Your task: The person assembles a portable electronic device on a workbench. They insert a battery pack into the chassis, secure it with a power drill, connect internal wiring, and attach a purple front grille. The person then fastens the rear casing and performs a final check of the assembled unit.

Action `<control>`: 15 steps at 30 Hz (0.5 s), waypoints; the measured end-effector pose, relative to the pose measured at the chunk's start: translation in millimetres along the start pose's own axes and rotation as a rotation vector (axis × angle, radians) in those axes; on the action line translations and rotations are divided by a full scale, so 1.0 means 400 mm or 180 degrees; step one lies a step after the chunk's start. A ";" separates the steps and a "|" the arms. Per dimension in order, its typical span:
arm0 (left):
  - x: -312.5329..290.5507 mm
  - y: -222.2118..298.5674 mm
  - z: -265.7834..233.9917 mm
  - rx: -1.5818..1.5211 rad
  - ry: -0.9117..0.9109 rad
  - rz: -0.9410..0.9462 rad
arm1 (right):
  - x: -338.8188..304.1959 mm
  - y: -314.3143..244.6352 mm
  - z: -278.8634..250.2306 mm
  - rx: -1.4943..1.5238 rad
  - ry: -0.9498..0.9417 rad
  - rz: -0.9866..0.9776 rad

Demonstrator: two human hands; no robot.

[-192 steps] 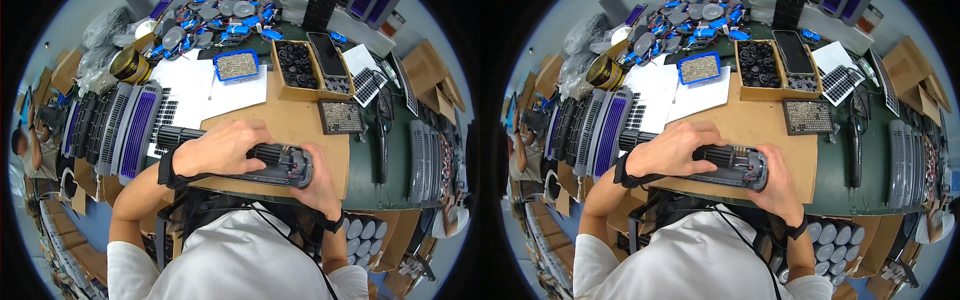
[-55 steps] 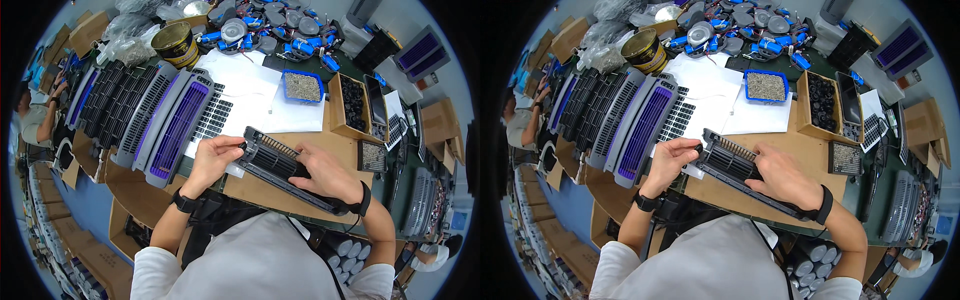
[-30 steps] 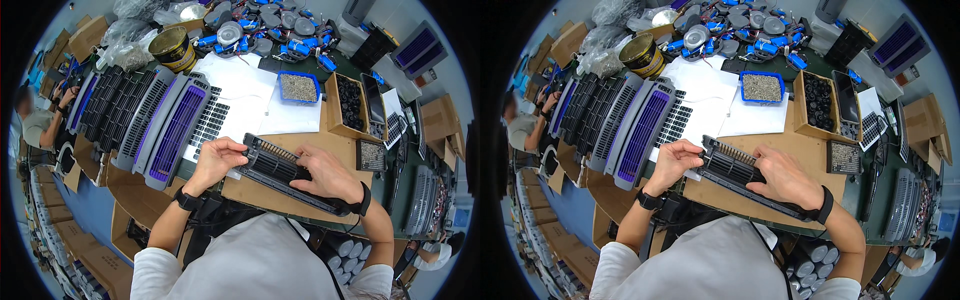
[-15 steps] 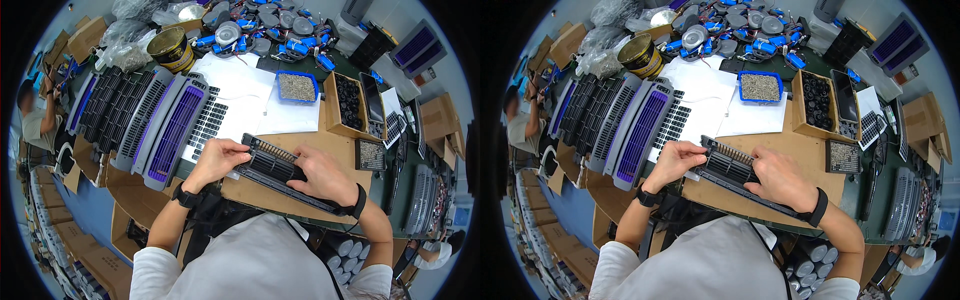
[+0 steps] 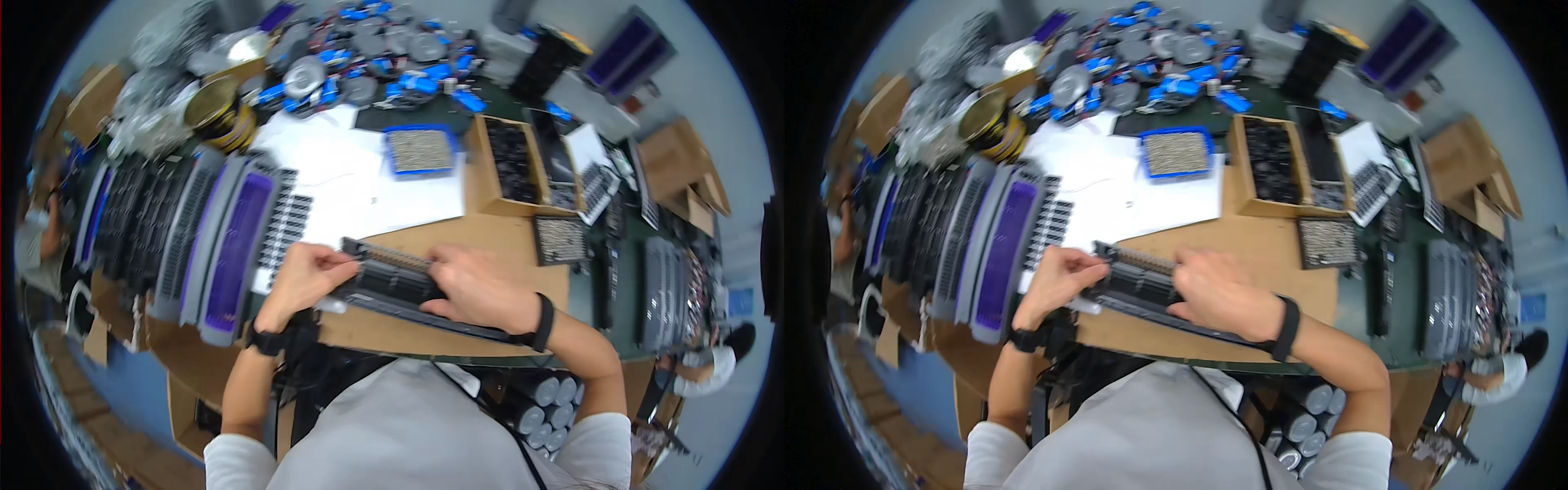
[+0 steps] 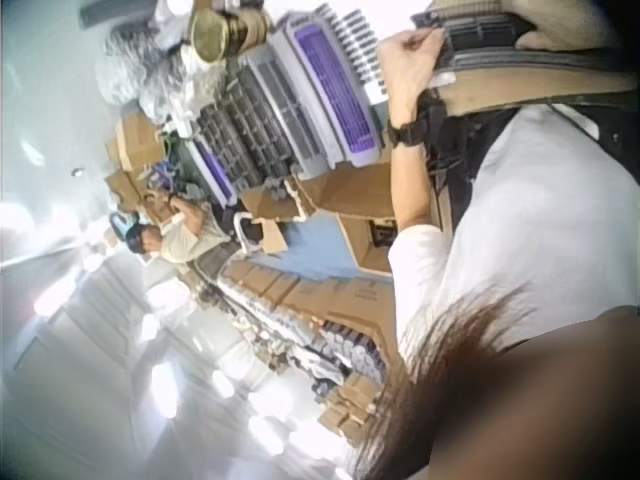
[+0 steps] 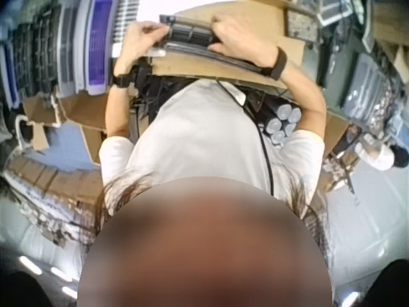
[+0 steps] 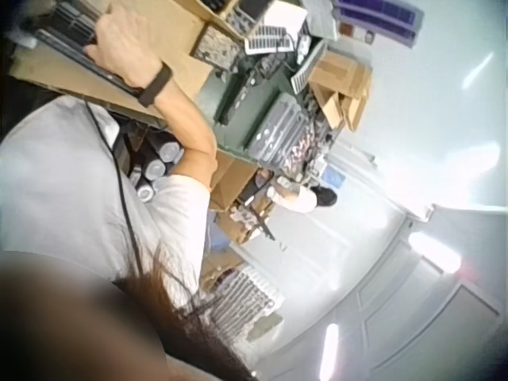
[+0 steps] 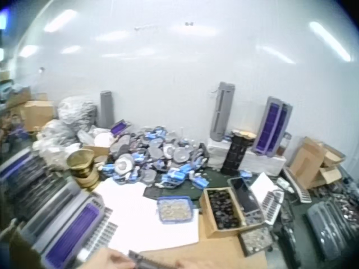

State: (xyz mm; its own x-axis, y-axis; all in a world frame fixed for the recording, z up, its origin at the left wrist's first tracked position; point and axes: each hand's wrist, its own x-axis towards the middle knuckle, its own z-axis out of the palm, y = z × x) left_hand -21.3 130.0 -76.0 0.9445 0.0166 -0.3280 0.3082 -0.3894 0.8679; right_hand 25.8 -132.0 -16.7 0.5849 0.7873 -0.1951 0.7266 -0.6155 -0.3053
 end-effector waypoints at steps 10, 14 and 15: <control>0.027 -0.054 0.021 -0.0115 0.0219 0.0415 | -0.113 0.353 -0.175 0.0099 0.1889 0.1587; 0.026 -0.052 0.022 -0.0284 0.0144 0.0490 | -0.166 0.523 -0.112 -0.0421 0.1297 0.2229; 0.021 -0.057 0.020 -0.0369 0.0194 0.0467 | -0.162 0.528 -0.118 -0.0349 0.1267 0.2176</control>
State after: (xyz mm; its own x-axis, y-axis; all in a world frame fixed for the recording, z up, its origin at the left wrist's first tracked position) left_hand -21.2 131.5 -101.7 0.9843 0.0246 -0.1746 0.1743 -0.2833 0.9430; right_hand 158.5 -314.8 -24.7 0.9835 0.1746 0.0478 0.1797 -0.9736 -0.1407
